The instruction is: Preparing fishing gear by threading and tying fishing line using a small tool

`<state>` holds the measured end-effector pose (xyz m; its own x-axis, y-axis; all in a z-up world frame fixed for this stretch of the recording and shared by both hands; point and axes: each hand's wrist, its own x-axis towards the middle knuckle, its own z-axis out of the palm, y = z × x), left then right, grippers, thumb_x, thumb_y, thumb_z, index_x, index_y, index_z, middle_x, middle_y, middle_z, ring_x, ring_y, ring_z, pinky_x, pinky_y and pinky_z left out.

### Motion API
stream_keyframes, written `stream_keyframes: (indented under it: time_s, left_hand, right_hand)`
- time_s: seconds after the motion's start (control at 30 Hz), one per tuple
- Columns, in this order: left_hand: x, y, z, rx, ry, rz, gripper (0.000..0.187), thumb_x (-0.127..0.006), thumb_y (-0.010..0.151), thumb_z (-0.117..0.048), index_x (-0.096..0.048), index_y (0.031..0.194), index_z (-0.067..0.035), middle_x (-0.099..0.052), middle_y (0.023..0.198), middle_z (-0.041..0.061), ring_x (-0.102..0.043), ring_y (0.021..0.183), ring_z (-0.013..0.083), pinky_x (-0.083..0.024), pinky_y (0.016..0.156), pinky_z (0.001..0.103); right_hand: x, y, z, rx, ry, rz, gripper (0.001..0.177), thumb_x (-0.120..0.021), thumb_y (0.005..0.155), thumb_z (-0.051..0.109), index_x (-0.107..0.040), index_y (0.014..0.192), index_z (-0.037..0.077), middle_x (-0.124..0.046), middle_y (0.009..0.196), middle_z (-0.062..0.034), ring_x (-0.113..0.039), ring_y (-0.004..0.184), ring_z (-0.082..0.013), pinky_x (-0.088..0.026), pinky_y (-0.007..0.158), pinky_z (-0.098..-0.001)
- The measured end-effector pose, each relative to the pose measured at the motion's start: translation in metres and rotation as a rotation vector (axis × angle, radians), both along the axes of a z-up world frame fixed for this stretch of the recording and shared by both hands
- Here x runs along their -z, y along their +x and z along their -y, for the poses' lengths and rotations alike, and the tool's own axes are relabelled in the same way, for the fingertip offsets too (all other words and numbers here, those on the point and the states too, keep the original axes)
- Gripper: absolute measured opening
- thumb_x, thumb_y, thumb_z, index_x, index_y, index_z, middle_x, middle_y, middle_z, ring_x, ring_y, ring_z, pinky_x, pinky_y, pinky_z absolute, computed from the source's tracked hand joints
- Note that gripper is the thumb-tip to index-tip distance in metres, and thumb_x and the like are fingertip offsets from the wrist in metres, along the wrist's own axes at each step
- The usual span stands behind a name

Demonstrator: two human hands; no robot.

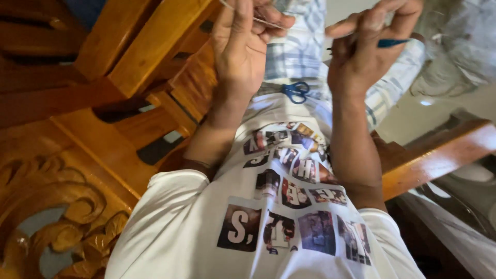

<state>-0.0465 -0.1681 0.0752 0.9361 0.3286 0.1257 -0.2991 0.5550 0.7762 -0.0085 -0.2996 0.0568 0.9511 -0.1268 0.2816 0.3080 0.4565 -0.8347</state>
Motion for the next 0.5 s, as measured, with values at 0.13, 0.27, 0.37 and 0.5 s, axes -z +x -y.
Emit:
stream_keyframes:
  time_s: [0.13,0.27,0.37,0.5]
  left_hand:
    - [0.035,0.004,-0.007,0.011,-0.068,0.019,0.016,-0.051,0.098,-0.026,-0.053,0.095,-0.010,-0.057,0.088,0.004,-0.066,0.081,0.0227,-0.046,0.064,0.027]
    - [0.067,0.010,-0.002,0.039,-0.210,-0.042,0.012,-0.054,0.096,-0.026,-0.053,0.092,-0.014,-0.050,0.082,0.001,-0.058,0.073,0.0167,-0.033,0.051,0.024]
    - [0.066,0.010,-0.004,0.052,-0.185,-0.003,0.015,-0.054,0.097,-0.025,-0.051,0.092,-0.011,-0.050,0.082,0.004,-0.052,0.071,0.0156,-0.032,0.048,0.022]
    - [0.068,0.012,-0.014,-0.048,-0.061,-0.006,0.010,-0.050,0.097,-0.018,-0.052,0.095,-0.008,-0.058,0.073,0.015,-0.054,0.064,0.0208,-0.031,0.050,0.028]
  right_hand:
    - [0.060,0.011,0.012,-0.088,0.148,-0.147,0.015,-0.055,0.108,0.016,-0.052,0.122,0.014,-0.058,0.076,-0.0351,-0.024,0.038,-0.0153,-0.020,0.041,-0.0270]
    - [0.072,0.017,0.005,-0.035,0.229,-0.400,0.018,-0.063,0.092,0.002,-0.046,0.091,0.010,-0.054,0.062,-0.0208,-0.026,0.035,-0.0114,-0.018,0.034,-0.0261]
    - [0.077,0.016,0.009,-0.057,0.134,-0.435,0.026,-0.067,0.088,0.007,-0.047,0.072,0.005,-0.049,0.052,-0.0115,-0.026,0.034,-0.0100,-0.018,0.036,-0.0257]
    - [0.085,0.015,0.014,-0.214,0.045,-0.355,0.034,-0.066,0.094,0.012,-0.055,0.064,0.000,-0.049,0.054,-0.0081,-0.025,0.038,-0.0090,-0.018,0.042,-0.0254]
